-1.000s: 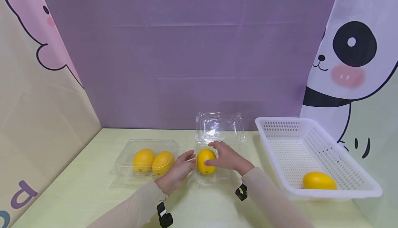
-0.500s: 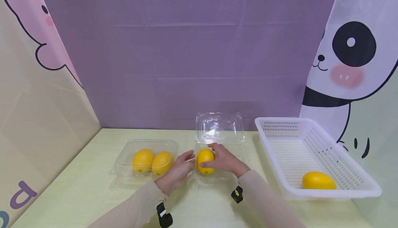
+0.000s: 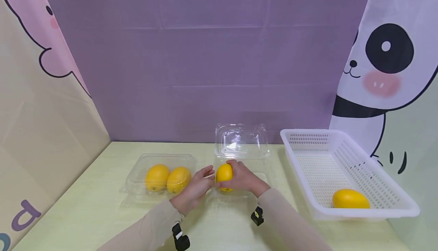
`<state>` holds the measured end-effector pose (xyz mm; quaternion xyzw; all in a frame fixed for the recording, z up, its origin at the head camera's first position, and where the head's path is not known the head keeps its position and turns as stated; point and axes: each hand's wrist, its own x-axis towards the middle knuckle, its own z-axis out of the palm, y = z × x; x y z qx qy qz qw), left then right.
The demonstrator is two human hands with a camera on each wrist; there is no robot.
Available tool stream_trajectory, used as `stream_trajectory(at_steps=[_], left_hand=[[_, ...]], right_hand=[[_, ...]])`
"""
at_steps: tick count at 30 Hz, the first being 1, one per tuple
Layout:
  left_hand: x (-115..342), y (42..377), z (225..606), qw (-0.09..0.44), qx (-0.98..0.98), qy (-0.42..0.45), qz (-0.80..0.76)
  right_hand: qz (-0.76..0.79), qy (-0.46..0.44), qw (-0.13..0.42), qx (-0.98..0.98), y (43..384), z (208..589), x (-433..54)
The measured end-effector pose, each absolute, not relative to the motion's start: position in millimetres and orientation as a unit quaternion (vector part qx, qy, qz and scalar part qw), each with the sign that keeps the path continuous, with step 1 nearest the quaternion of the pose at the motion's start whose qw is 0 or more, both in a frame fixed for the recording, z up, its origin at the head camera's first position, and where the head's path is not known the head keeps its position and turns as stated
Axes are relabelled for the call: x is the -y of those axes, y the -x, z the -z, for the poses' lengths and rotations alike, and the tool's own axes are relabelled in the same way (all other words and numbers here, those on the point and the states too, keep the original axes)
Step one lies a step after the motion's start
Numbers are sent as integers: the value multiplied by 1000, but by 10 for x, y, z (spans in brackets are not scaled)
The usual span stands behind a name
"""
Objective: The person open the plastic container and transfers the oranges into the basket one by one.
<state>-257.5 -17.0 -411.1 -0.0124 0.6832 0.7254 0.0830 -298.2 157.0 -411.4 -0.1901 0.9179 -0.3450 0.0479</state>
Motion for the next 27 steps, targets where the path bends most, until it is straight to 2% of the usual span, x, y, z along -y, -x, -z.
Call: stream_trajectory(at_steps=[27], left_hand=[[169, 2558, 4092, 80, -677, 12, -731]], right_hand=[[341, 193, 26, -920, 2963, 4112, -1566]])
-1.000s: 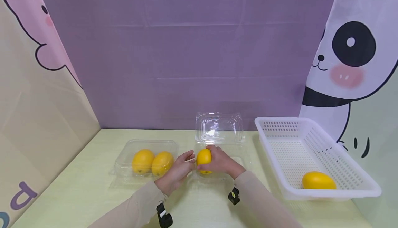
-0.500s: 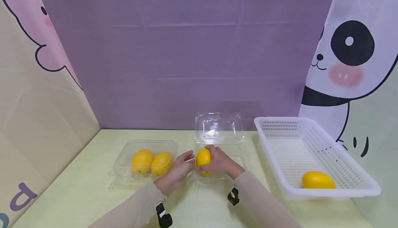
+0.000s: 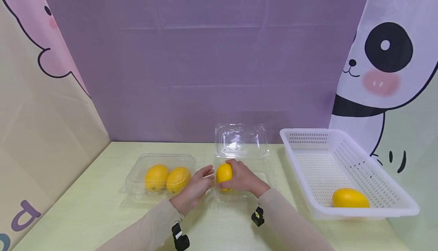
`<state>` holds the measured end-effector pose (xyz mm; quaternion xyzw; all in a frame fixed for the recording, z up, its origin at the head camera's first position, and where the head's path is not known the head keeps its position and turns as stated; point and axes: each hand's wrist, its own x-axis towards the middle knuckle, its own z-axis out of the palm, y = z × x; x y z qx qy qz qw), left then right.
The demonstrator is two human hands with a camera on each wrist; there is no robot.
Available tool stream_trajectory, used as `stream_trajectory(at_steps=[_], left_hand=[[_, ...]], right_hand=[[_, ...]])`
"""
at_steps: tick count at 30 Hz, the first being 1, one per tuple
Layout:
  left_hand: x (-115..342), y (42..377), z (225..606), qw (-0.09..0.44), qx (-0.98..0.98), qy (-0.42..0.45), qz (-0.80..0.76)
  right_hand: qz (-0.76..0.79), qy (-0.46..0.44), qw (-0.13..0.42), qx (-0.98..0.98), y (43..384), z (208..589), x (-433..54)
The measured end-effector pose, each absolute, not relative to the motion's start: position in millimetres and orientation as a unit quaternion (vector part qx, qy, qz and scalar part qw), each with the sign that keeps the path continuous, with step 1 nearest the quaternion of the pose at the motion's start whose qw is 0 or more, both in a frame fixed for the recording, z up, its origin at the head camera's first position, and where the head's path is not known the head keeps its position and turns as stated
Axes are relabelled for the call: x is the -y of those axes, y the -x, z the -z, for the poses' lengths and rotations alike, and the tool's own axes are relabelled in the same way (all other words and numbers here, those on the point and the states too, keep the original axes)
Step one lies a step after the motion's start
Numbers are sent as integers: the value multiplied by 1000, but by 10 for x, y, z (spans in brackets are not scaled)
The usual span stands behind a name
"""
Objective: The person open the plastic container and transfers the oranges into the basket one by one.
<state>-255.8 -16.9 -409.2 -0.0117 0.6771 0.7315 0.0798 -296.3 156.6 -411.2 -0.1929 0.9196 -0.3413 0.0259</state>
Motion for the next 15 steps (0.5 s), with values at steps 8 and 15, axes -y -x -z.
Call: stream_trajectory(at_steps=[8, 15], left_hand=[[173, 2575, 4103, 80, -679, 9, -729], [173, 2579, 4113, 77, -685, 10, -724]], right_hand=[[327, 196, 15, -924, 2950, 4062, -1586], [324, 197, 8, -925, 2935, 3976, -1639]])
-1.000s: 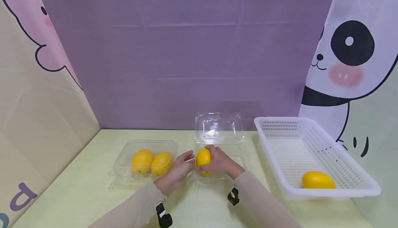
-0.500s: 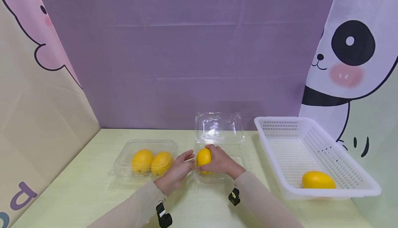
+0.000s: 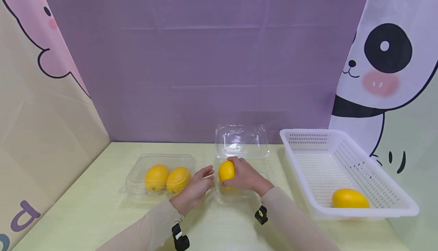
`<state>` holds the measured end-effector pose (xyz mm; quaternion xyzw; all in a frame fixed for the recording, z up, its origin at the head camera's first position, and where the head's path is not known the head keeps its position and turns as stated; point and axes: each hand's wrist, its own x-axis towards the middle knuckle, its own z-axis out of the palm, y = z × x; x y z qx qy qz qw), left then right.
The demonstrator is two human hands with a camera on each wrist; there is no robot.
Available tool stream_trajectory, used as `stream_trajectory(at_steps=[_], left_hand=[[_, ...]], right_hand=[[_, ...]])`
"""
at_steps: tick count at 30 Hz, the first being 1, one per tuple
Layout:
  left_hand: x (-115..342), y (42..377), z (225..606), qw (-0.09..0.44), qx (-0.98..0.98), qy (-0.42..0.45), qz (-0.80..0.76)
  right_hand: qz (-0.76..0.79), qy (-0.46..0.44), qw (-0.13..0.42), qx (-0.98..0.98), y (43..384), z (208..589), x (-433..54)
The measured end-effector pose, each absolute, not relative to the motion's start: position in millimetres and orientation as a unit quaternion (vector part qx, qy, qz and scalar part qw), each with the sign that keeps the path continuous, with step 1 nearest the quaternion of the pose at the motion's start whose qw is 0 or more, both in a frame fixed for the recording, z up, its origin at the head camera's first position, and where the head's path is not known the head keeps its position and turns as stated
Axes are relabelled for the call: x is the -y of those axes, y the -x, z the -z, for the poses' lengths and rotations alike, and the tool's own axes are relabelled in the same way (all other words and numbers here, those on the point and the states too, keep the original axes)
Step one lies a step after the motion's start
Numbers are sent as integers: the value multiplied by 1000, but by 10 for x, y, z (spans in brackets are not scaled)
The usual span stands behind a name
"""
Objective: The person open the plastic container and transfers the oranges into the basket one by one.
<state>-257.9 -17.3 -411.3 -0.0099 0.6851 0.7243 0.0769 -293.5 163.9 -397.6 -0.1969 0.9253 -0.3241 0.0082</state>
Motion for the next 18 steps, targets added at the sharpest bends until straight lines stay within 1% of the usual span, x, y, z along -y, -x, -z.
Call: stream_trajectory(at_steps=[18], left_hand=[[167, 2566, 4111, 76, -674, 4, -734]], right_hand=[[308, 212, -3, -928, 2899, 3732, -1754]])
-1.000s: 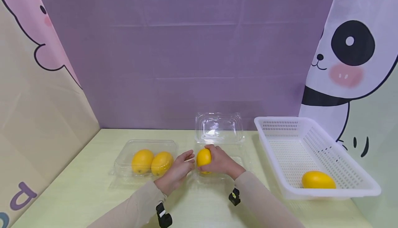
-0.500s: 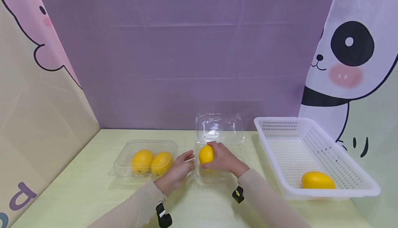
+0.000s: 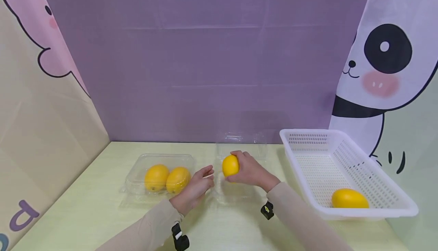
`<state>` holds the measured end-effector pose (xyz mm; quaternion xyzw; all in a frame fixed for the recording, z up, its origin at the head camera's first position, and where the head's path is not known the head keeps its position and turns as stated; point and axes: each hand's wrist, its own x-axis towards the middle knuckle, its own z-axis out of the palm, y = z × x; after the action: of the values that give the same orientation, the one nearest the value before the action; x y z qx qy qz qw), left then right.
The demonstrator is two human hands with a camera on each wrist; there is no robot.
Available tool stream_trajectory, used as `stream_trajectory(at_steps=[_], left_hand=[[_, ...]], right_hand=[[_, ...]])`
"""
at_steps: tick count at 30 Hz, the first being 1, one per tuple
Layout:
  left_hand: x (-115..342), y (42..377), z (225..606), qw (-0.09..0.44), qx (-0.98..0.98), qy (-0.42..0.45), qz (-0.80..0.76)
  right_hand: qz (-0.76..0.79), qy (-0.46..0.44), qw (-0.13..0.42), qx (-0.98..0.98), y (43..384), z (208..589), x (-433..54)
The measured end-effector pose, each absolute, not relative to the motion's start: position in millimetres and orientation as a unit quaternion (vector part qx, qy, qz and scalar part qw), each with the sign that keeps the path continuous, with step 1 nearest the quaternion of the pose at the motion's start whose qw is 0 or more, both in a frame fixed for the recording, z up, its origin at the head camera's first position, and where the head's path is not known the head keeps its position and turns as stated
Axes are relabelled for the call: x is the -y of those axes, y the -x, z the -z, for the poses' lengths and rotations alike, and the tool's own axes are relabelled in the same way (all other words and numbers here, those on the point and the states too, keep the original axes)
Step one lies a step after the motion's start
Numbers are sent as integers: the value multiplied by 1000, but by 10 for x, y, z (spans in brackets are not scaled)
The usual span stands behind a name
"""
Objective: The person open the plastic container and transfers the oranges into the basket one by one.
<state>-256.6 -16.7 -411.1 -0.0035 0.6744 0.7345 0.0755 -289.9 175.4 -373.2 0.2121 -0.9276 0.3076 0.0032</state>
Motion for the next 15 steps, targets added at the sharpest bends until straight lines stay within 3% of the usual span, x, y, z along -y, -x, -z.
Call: stream_trajectory(at_steps=[15], left_hand=[[176, 2558, 4111, 74, -675, -1, -734]], right_hand=[[-296, -212, 17, 931, 2924, 3607, -1901]])
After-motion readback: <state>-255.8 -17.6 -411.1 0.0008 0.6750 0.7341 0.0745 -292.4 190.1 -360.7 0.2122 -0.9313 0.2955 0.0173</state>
